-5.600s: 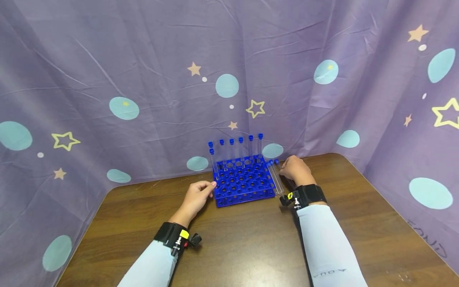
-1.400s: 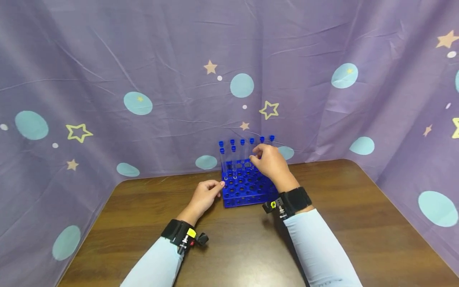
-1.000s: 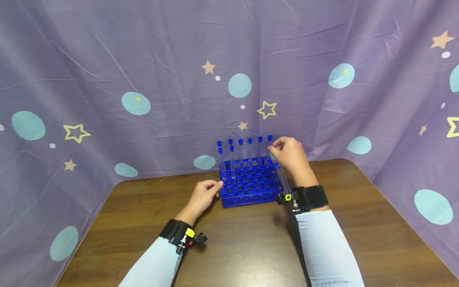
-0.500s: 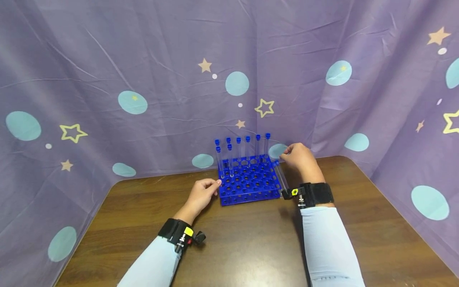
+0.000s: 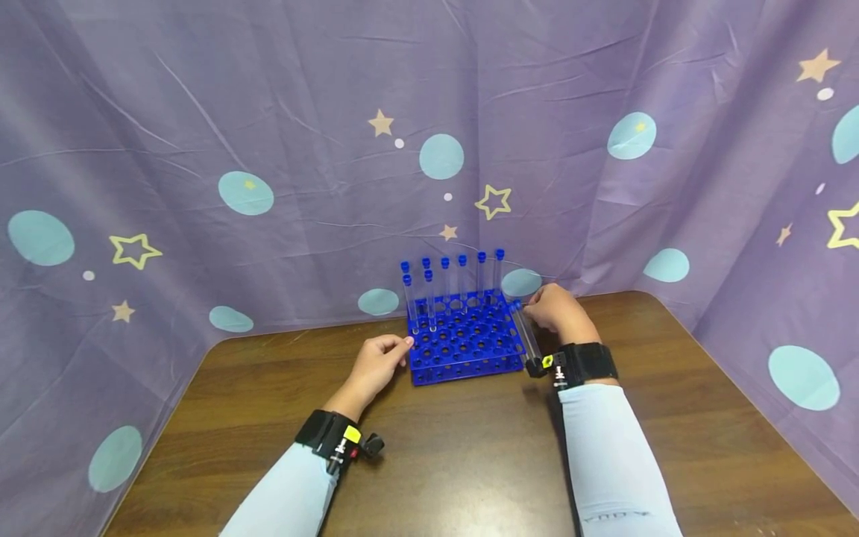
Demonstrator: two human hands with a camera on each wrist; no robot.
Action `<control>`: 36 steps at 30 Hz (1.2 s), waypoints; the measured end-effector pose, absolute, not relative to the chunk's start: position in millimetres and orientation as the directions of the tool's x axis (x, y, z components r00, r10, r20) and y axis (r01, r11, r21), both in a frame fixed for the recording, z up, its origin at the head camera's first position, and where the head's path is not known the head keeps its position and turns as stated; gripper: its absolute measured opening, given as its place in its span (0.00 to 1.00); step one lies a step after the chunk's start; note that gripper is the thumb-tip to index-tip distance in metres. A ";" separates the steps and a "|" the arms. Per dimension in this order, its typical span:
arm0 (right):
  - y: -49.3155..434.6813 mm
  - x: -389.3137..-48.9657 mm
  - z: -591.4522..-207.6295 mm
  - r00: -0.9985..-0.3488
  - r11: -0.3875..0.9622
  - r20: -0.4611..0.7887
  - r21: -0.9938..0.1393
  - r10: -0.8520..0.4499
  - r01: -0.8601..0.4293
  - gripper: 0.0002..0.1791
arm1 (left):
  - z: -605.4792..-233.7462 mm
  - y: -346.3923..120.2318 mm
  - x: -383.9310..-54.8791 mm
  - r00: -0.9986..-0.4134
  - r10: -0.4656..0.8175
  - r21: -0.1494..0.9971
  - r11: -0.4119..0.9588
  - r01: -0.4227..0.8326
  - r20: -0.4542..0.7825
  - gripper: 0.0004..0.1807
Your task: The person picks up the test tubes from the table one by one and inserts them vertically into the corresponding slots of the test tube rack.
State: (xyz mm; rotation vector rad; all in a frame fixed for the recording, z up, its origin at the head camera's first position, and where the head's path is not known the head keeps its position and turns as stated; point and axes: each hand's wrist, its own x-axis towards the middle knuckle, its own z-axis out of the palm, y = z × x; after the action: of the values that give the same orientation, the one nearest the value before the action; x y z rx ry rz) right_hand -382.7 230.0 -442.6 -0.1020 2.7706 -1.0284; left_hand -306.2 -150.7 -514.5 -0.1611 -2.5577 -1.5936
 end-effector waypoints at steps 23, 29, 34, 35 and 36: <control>224.0 -388.4 -460.7 -0.968 0.794 -0.216 -0.607 -0.127 0.032 0.11 | -515.8 -150.8 -306.1 -0.987 0.024 0.889 0.431 0.154 0.159 0.18; 224.9 -386.2 -461.4 -0.974 0.810 -0.193 -0.587 -0.121 0.016 0.08 | -515.7 -150.4 -306.3 -0.985 0.023 0.891 0.424 0.164 0.170 0.19; 223.3 -381.9 -458.7 -0.979 0.812 -0.173 -0.583 -0.106 0.015 0.08 | -515.5 -149.6 -306.6 -0.984 0.019 0.896 0.410 0.169 0.176 0.19; 223.3 -382.1 -459.3 -0.980 0.813 -0.170 -0.582 -0.104 0.015 0.08 | -515.5 -149.6 -306.6 -0.984 0.019 0.897 0.409 0.169 0.176 0.19; 223.3 -382.7 -460.1 -0.981 0.814 -0.169 -0.580 -0.099 0.017 0.08 | -515.5 -149.6 -306.7 -0.984 0.018 0.896 0.410 0.168 0.176 0.19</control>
State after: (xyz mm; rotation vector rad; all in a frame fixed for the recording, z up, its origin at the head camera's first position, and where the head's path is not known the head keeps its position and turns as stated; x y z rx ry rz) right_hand -382.7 223.3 -460.1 -0.0643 2.8076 -0.9009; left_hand -306.7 -149.6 -515.5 -0.1677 -2.5185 -1.6262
